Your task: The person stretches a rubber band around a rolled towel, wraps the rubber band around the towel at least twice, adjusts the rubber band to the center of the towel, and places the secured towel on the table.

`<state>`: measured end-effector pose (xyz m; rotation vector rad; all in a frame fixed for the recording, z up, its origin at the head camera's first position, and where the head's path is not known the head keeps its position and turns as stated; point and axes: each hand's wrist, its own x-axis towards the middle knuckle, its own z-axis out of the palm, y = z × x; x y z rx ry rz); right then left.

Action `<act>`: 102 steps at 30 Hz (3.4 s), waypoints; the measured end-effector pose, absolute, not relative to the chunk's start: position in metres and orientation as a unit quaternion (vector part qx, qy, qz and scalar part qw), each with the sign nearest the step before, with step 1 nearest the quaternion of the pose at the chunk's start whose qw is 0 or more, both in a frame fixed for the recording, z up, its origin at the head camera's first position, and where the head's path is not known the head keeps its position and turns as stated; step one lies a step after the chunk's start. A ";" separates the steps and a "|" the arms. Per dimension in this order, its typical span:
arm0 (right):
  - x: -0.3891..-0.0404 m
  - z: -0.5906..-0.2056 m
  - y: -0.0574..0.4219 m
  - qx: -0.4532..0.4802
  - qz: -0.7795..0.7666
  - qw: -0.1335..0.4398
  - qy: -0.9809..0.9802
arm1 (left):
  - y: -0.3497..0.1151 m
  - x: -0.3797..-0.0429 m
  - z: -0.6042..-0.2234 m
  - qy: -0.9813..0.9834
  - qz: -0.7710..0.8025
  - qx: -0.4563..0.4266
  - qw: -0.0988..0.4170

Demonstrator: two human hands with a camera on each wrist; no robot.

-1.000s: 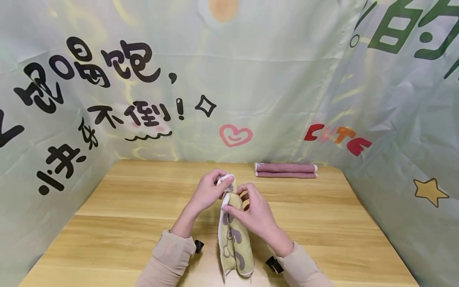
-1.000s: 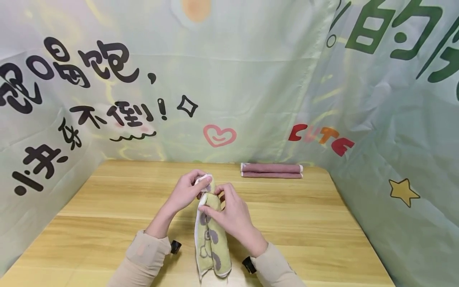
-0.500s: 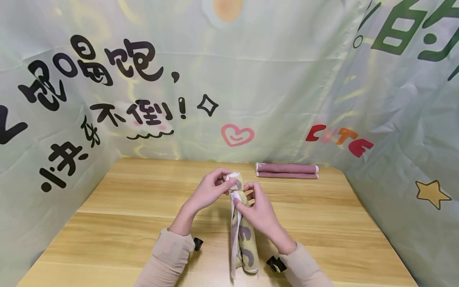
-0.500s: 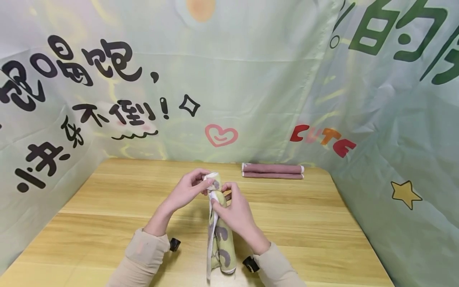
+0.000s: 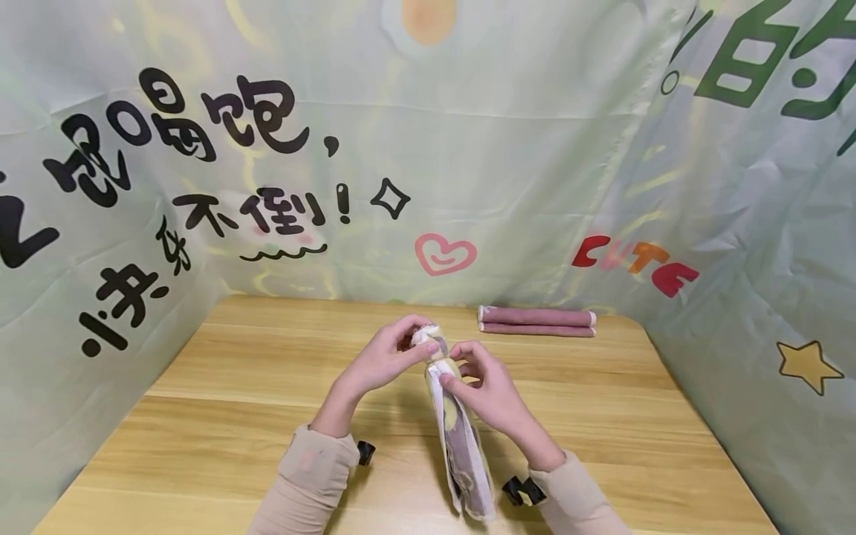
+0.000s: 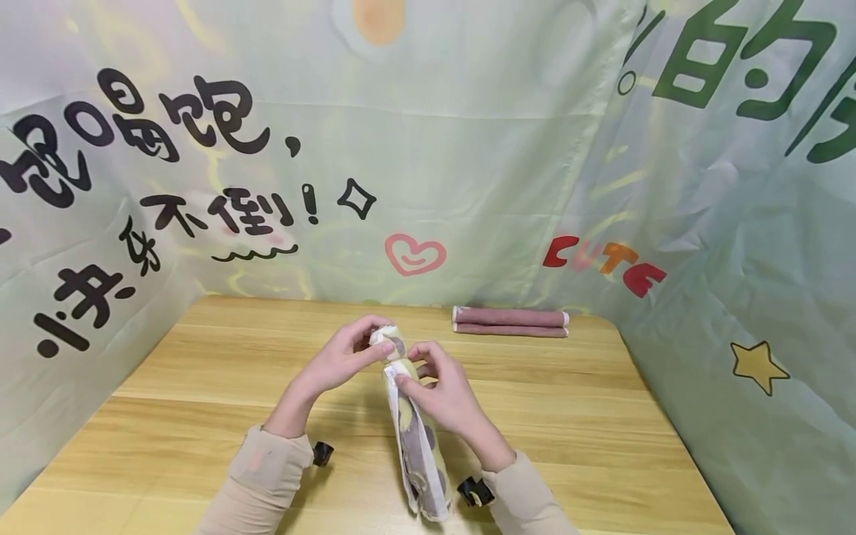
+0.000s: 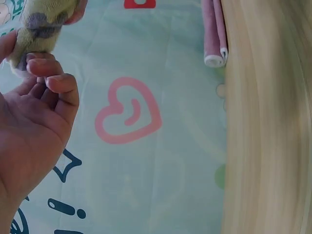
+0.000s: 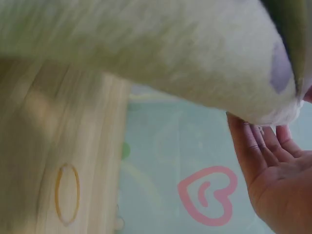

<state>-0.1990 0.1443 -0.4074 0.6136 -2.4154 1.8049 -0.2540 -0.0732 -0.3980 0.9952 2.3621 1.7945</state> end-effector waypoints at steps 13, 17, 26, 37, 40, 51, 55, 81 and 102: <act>-0.204 -0.415 0.143 0.319 0.487 0.233 -0.779 | -0.070 -0.252 -0.397 0.764 0.561 0.320 -0.011; -0.206 -0.416 0.144 0.331 0.478 0.243 -0.776 | -0.069 -0.252 -0.396 0.764 0.561 0.318 -0.014; -0.208 -0.417 0.149 0.357 0.429 0.280 -0.781 | -0.058 -0.249 -0.403 0.739 0.598 0.311 0.004; -0.207 -0.424 0.146 0.379 0.400 0.304 -0.777 | -0.051 -0.247 -0.410 0.728 0.608 0.315 -0.004; -0.207 -0.425 0.145 0.378 0.388 0.311 -0.781 | -0.052 -0.250 -0.410 0.725 0.613 0.314 -0.008; -0.204 -0.425 0.138 0.384 0.351 0.313 -0.794 | -0.067 -0.259 -0.409 0.733 0.613 0.291 -0.039; -0.205 -0.425 0.137 0.367 0.341 0.318 -0.805 | -0.068 -0.257 -0.406 0.742 0.603 0.288 -0.045; -0.197 -0.420 0.138 0.314 0.535 0.096 -0.778 | -0.078 -0.257 -0.400 0.756 0.548 0.357 -0.031; -0.204 -0.426 0.136 0.355 0.470 0.241 -0.771 | -0.071 -0.252 -0.400 0.751 0.595 0.279 -0.066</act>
